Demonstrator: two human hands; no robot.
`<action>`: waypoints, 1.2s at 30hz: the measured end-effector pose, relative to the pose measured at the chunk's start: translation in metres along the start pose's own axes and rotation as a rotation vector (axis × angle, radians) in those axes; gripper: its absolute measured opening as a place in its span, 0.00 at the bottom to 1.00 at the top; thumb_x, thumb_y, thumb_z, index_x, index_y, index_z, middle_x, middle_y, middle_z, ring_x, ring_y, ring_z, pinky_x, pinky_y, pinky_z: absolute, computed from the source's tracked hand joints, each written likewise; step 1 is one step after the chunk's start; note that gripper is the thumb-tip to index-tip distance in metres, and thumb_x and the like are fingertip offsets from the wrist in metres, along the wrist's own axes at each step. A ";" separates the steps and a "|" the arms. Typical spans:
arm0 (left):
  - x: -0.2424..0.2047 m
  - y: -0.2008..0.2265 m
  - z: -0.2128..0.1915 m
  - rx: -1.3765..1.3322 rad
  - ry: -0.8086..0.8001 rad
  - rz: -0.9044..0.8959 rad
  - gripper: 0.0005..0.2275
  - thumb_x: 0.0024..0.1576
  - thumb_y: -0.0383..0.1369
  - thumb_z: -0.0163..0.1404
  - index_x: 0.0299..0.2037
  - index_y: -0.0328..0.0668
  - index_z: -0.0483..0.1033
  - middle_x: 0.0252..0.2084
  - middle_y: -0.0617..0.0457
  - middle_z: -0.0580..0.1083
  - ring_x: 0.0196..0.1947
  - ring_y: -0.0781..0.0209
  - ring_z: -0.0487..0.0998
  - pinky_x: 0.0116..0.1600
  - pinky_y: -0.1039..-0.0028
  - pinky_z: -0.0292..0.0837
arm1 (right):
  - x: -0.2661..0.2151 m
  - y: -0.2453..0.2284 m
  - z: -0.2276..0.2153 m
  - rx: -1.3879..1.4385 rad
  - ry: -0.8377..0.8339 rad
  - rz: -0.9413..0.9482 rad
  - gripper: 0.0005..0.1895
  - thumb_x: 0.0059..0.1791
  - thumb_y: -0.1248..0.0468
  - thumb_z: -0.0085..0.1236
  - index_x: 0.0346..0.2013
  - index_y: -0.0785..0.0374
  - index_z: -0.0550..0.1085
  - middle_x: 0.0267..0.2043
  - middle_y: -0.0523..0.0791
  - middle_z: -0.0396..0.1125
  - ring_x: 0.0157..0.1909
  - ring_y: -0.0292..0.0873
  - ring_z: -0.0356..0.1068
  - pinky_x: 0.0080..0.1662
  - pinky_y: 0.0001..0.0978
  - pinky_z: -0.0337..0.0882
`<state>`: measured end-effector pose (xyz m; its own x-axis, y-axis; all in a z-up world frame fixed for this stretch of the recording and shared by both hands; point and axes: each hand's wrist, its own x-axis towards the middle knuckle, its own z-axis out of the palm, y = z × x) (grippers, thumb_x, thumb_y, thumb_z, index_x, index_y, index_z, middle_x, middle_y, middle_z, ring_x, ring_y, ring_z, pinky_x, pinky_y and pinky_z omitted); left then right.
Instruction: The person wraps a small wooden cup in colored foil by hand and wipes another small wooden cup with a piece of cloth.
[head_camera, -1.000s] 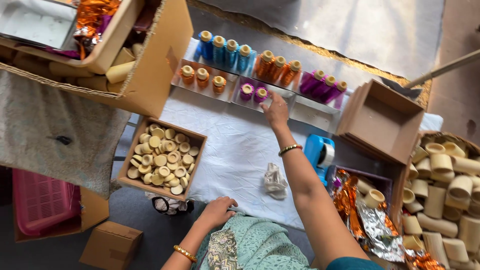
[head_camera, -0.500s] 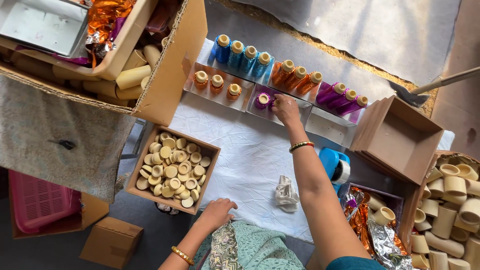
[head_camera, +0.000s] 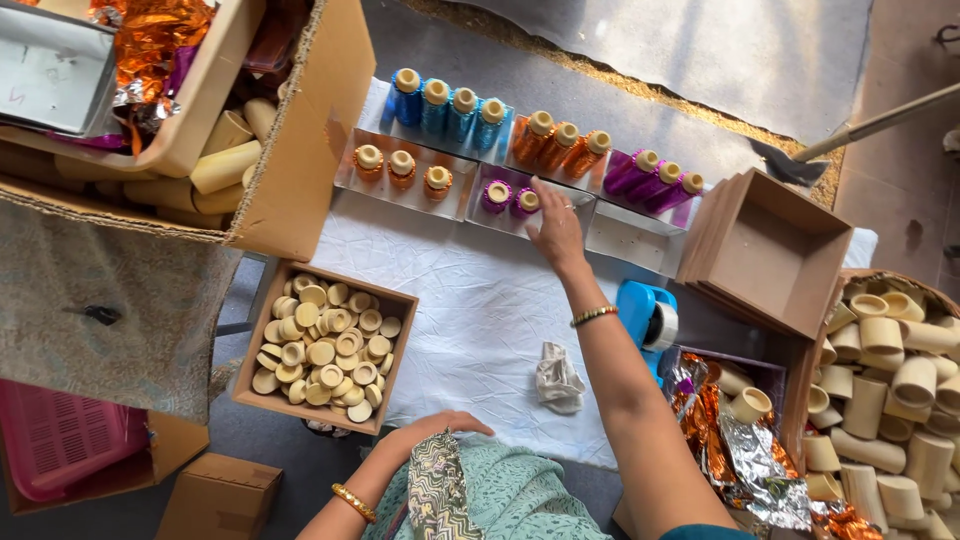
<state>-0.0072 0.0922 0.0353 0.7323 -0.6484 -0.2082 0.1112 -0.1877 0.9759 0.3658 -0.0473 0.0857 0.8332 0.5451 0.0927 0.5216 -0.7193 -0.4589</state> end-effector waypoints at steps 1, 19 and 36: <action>0.003 0.001 0.004 0.004 -0.009 0.002 0.23 0.55 0.31 0.57 0.63 0.53 0.74 0.60 0.55 0.73 0.61 0.54 0.71 0.64 0.62 0.65 | -0.011 -0.001 -0.004 -0.002 0.006 0.008 0.48 0.38 0.66 0.69 0.72 0.55 0.60 0.65 0.50 0.64 0.66 0.55 0.61 0.65 0.44 0.64; 0.100 0.234 0.004 0.449 0.900 0.354 0.09 0.55 0.24 0.56 0.45 0.38 0.77 0.38 0.47 0.74 0.39 0.47 0.77 0.43 0.63 0.72 | -0.223 -0.055 -0.114 -0.188 -0.261 -0.287 0.23 0.42 0.63 0.62 0.53 0.54 0.76 0.46 0.42 0.73 0.48 0.47 0.70 0.44 0.43 0.68; 0.140 0.115 0.076 -0.854 0.820 0.077 0.05 0.62 0.29 0.55 0.39 0.33 0.77 0.33 0.55 0.77 0.32 0.69 0.76 0.41 0.73 0.79 | -0.299 -0.026 -0.105 -0.036 -0.263 -0.118 0.16 0.43 0.61 0.65 0.45 0.60 0.77 0.44 0.47 0.74 0.48 0.51 0.73 0.48 0.45 0.70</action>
<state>0.0569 -0.0760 0.1132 0.9340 0.0878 -0.3463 0.2329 0.5855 0.7765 0.1224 -0.2362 0.1628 0.6925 0.7157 -0.0910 0.6223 -0.6563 -0.4265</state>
